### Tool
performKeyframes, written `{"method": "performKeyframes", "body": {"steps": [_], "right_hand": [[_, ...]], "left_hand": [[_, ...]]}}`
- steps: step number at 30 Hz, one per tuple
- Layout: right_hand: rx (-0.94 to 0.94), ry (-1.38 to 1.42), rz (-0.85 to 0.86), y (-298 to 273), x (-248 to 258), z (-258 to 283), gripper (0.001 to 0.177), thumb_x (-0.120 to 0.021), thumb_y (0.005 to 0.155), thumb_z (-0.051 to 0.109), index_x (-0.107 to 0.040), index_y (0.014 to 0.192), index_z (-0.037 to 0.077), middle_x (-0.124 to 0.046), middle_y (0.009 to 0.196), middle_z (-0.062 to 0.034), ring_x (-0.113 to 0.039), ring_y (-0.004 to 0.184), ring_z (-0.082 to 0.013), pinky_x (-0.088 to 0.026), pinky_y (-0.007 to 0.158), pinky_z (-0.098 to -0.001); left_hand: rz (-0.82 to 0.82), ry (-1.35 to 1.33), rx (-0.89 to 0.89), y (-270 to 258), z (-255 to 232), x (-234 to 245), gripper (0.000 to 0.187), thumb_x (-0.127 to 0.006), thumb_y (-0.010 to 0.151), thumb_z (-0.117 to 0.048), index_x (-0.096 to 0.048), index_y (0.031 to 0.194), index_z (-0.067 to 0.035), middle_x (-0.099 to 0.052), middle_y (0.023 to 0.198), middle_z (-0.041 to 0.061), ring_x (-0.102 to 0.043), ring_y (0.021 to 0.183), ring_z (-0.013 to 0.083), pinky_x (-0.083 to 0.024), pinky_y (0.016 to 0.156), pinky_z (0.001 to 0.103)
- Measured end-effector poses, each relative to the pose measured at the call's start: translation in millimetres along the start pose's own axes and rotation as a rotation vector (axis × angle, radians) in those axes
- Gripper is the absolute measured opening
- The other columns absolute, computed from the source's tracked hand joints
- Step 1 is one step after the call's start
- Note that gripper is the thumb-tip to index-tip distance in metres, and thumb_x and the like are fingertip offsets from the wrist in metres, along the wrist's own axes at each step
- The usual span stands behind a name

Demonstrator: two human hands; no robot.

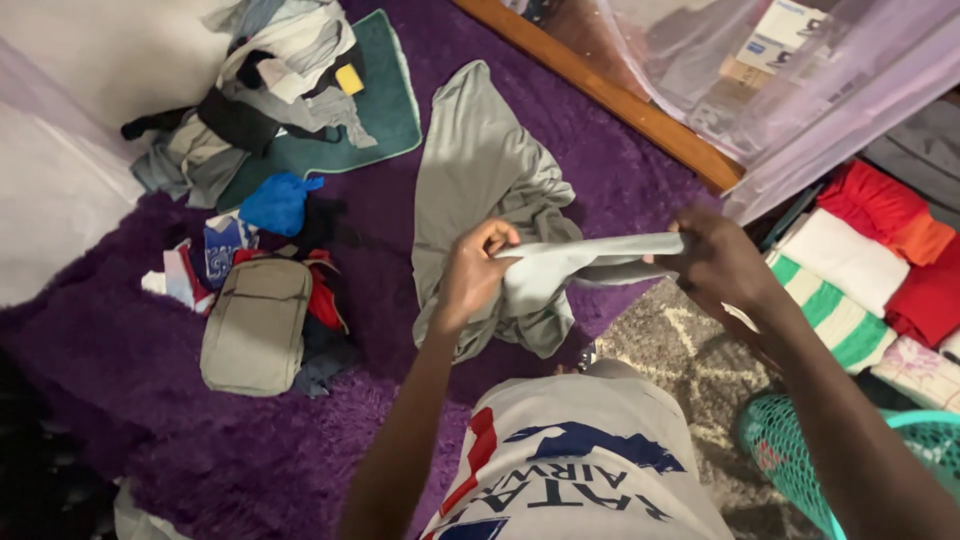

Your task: The person folds an orange cloth and places it on a stack of folded items. They then pick up a pair of black socks, fold them, and place them into a green laundry basket. Finally, they fold a light gray cloth and place it on the bed.

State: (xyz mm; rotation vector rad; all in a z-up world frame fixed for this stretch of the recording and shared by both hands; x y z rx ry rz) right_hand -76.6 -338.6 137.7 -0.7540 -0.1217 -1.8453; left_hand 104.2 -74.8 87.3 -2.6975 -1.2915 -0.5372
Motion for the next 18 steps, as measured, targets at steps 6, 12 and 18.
{"method": "performKeyframes", "body": {"steps": [6, 12, 18], "right_hand": [[-0.010, 0.210, 0.015, -16.6, -12.3, 0.6, 0.018, -0.068, 0.091, 0.008, -0.063, 0.108, 0.005, -0.071, 0.095, -0.0132, -0.069, 0.090, -0.0243, -0.054, 0.079, -0.0417], [0.277, -0.137, -0.127, -31.6, -59.3, -4.7, 0.024, -0.073, 0.078, 0.003, -0.064, 0.100, 0.003, -0.067, 0.090, -0.0155, -0.066, 0.080, -0.0308, -0.052, 0.071, -0.0443], [0.192, -0.138, -0.241, -68.1, -71.5, -0.7, 0.025, -0.072, 0.074, 0.000, -0.062, 0.096, 0.002, -0.066, 0.087, -0.0158, -0.067, 0.079, -0.0331, -0.051, 0.069, -0.0466]], "left_hand": [[0.291, -0.110, -0.206, -3.5, -31.1, -35.5, 0.052, -0.085, 0.076, -0.010, -0.062, 0.123, -0.003, -0.062, 0.122, 0.006, -0.063, 0.108, 0.0171, -0.053, 0.091, 0.034], [0.411, -0.102, -0.206, -11.2, -47.3, -75.4, 0.032, -0.082, 0.091, -0.023, -0.072, 0.117, -0.006, -0.071, 0.127, 0.010, -0.067, 0.117, 0.0209, -0.057, 0.099, 0.039], [0.443, -0.116, -0.228, -32.8, -38.8, -79.3, 0.031, -0.082, 0.083, -0.020, -0.071, 0.109, -0.007, -0.073, 0.110, 0.008, -0.071, 0.101, 0.0223, -0.058, 0.091, 0.038]]}}
Point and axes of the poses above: each hand's wrist, its own y-axis towards the middle knuckle, its own x-axis out of the back of the hand, z = x × y, the point moved 2 cm from there along y, towards the middle knuckle
